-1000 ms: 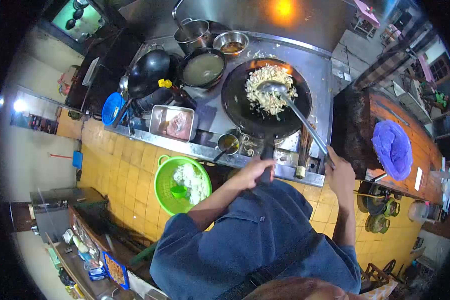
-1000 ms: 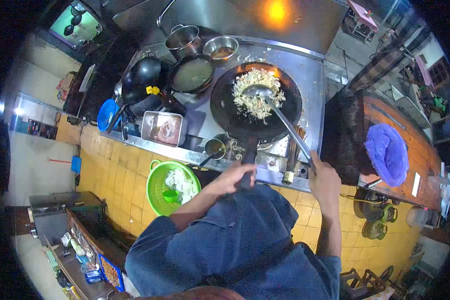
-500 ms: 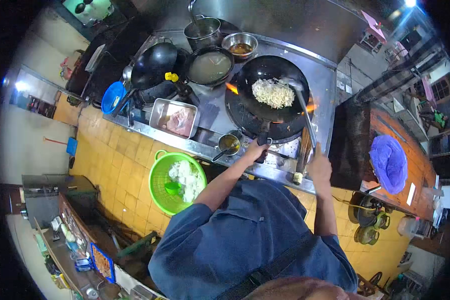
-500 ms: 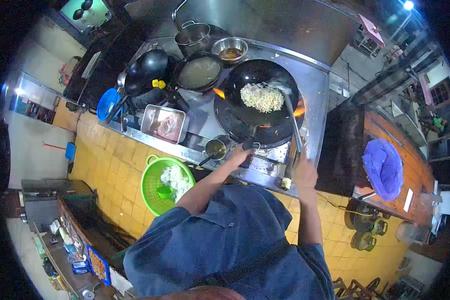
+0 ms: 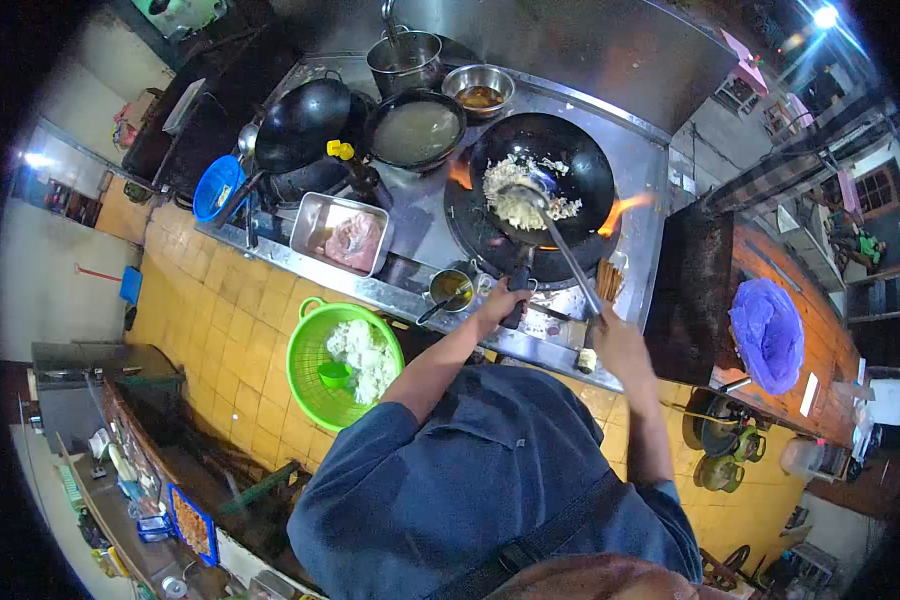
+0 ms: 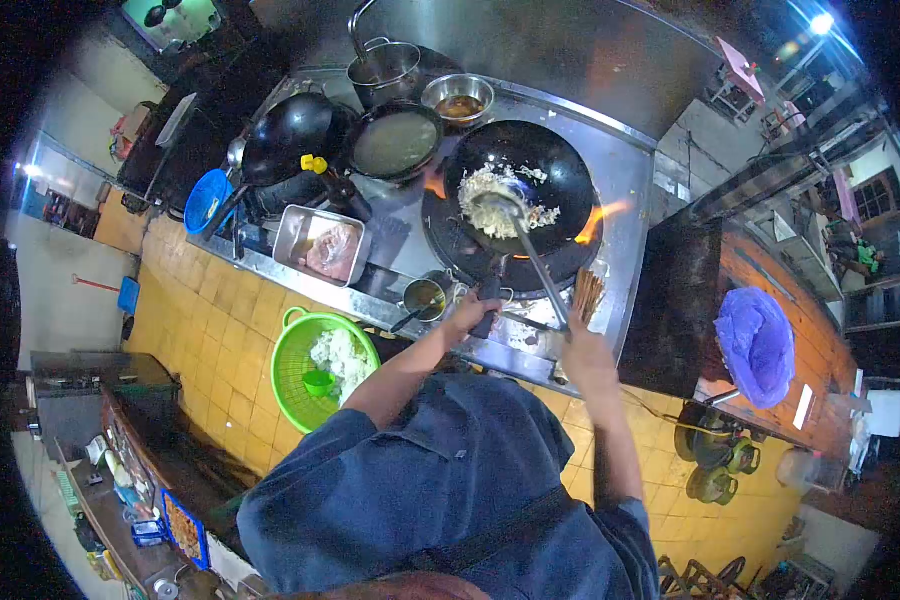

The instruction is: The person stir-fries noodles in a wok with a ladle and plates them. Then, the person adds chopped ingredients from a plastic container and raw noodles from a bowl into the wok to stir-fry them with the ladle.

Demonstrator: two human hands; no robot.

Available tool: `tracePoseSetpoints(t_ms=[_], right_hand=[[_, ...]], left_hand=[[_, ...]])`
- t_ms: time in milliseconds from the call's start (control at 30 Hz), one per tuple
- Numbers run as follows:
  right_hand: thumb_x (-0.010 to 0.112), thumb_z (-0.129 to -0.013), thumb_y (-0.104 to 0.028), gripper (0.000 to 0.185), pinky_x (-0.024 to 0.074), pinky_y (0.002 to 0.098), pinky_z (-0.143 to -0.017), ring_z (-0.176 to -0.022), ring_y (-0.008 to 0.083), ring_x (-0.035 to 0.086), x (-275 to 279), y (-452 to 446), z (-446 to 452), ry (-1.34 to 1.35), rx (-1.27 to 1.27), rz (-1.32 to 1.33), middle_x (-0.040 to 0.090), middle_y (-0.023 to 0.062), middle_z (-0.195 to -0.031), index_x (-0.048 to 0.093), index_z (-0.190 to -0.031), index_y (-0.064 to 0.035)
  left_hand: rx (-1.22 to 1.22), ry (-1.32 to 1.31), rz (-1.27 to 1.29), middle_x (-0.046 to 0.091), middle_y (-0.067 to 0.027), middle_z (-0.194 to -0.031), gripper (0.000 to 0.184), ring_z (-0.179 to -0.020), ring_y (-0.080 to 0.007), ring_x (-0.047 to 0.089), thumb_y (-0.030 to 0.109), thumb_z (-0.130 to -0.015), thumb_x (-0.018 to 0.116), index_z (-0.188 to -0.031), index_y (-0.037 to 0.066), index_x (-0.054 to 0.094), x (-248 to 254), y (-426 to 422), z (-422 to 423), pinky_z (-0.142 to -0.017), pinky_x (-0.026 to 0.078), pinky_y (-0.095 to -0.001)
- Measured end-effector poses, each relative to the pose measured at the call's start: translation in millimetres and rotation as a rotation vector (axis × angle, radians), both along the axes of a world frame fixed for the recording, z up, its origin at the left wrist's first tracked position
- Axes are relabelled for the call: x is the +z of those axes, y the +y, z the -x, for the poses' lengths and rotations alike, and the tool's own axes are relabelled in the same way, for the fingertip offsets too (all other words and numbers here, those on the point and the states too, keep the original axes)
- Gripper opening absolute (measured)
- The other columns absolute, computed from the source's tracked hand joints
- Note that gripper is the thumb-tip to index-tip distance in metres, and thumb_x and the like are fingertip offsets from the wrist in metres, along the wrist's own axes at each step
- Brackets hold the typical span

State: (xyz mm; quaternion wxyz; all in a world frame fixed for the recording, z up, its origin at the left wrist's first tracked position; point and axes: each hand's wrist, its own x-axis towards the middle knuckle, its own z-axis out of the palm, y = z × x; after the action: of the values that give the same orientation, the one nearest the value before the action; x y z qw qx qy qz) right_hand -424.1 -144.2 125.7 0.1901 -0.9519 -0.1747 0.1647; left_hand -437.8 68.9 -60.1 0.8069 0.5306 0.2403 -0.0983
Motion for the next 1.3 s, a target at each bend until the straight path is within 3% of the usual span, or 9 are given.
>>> tracePoseSetpoints(t_ms=[167,233,300,367,567,700,967,1133,1300], right_hand=[[0.053,-0.079,-0.014,0.044,0.0485,0.0481,-0.067,-0.078,0.0398,0.060,-50.8,-1.0,-18.3,-0.069,0.090,-0.154,0.060,0.0263,-0.083,0.046,-0.121,-0.0049],[0.054,-0.078,-0.012,0.039,0.0467,0.0418,-0.064,-0.072,0.0395,0.059,32.6,-27.1,-19.4,0.044,0.077,-0.126,0.057,0.0261,-0.076,0.053,-0.116,-0.0052],[0.057,-0.077,-0.011,0.037,0.0445,0.0407,-0.060,-0.069,0.0390,0.059,56.4,-48.6,-14.8,-0.076,0.111,-0.032,0.057,0.0232,-0.070,0.054,-0.112,-0.0038],[0.059,-0.076,-0.011,0.038,0.0446,0.0409,-0.060,-0.069,0.0390,0.059,61.6,-48.4,-11.7,-0.020,0.146,-0.064,0.057,0.0227,-0.070,0.054,-0.113,-0.0040],[0.057,-0.076,-0.009,0.047,0.0474,0.0450,-0.065,-0.077,0.0403,0.059,64.3,-40.9,17.5,0.069,0.152,-0.060,0.058,0.0265,-0.075,0.046,-0.122,-0.0021],[0.055,-0.077,-0.008,0.048,0.0483,0.0478,-0.070,-0.076,0.0411,0.059,53.6,-22.9,30.3,-0.007,0.021,0.041,0.060,0.0259,-0.076,0.044,-0.123,-0.0012],[0.047,-0.081,-0.012,0.048,0.0494,0.0494,-0.065,-0.068,0.0416,0.060,3.6,-32.5,30.0,-0.087,-0.015,0.251,0.061,0.0244,-0.076,0.040,-0.128,-0.0070],[0.050,-0.081,-0.016,0.049,0.0487,0.0473,-0.058,-0.065,0.0380,0.060,27.4,-58.9,32.1,-0.249,-0.062,0.083,0.060,0.0199,-0.073,0.042,-0.129,-0.0174],[0.053,-0.080,-0.018,0.053,0.0483,0.0466,-0.058,-0.066,0.0368,0.060,2.0,-32.9,33.3,-0.299,-0.143,0.005,0.061,0.0187,-0.080,0.040,-0.132,-0.0204]], left_hand=[[-0.114,0.265,0.200,0.057,-0.0061,-0.064,0.012,-0.048,-0.0144,0.053,0.010,-0.074,0.066,-0.074,0.004,0.055,3.3,2.5,-9.4,-0.044,0.044,-0.0288],[0.149,0.304,-0.114,0.057,-0.0078,-0.064,0.016,-0.052,-0.0154,0.054,0.015,-0.080,0.062,-0.071,0.003,0.056,94.4,-34.4,4.8,-0.046,0.044,-0.0288],[0.106,0.114,0.632,0.055,-0.0075,-0.064,0.015,-0.055,-0.0164,0.055,0.014,-0.081,0.061,-0.074,0.003,0.055,152.5,-45.0,23.2,-0.049,0.046,-0.0298],[-0.053,0.252,0.644,0.053,-0.0095,-0.065,0.017,-0.055,-0.0187,0.055,0.014,-0.083,0.057,-0.084,-0.002,0.051,211.5,-40.7,42.3,-0.054,0.049,-0.0310],[-0.047,0.160,0.349,0.054,-0.0051,-0.062,0.011,-0.052,-0.0152,0.053,0.012,-0.082,0.059,-0.079,0.004,0.052,99.2,-10.9,30.9,-0.050,0.046,-0.0292],[-0.139,0.203,0.385,0.056,-0.0075,-0.062,0.014,-0.053,-0.0170,0.057,0.013,-0.081,0.059,-0.074,0.001,0.055,187.0,-53.8,84.1,-0.049,0.047,-0.0298],[-0.111,0.058,0.254,0.056,-0.0057,-0.064,0.016,-0.053,-0.0160,0.054,0.017,-0.078,0.060,-0.068,0.006,0.056,85.9,-8.1,46.2,-0.054,0.047,-0.0316],[-0.287,0.216,0.263,0.055,-0.0066,-0.064,0.011,-0.053,-0.0170,0.056,0.012,-0.083,0.056,-0.086,0.003,0.051,155.8,-29.3,83.7,-0.052,0.049,-0.0304],[-0.140,-0.042,-0.038,0.053,-0.0047,-0.064,0.010,-0.052,-0.0139,0.053,0.013,-0.083,0.057,-0.084,0.005,0.049,15.4,0.0,27.0,-0.047,0.043,-0.0280]])
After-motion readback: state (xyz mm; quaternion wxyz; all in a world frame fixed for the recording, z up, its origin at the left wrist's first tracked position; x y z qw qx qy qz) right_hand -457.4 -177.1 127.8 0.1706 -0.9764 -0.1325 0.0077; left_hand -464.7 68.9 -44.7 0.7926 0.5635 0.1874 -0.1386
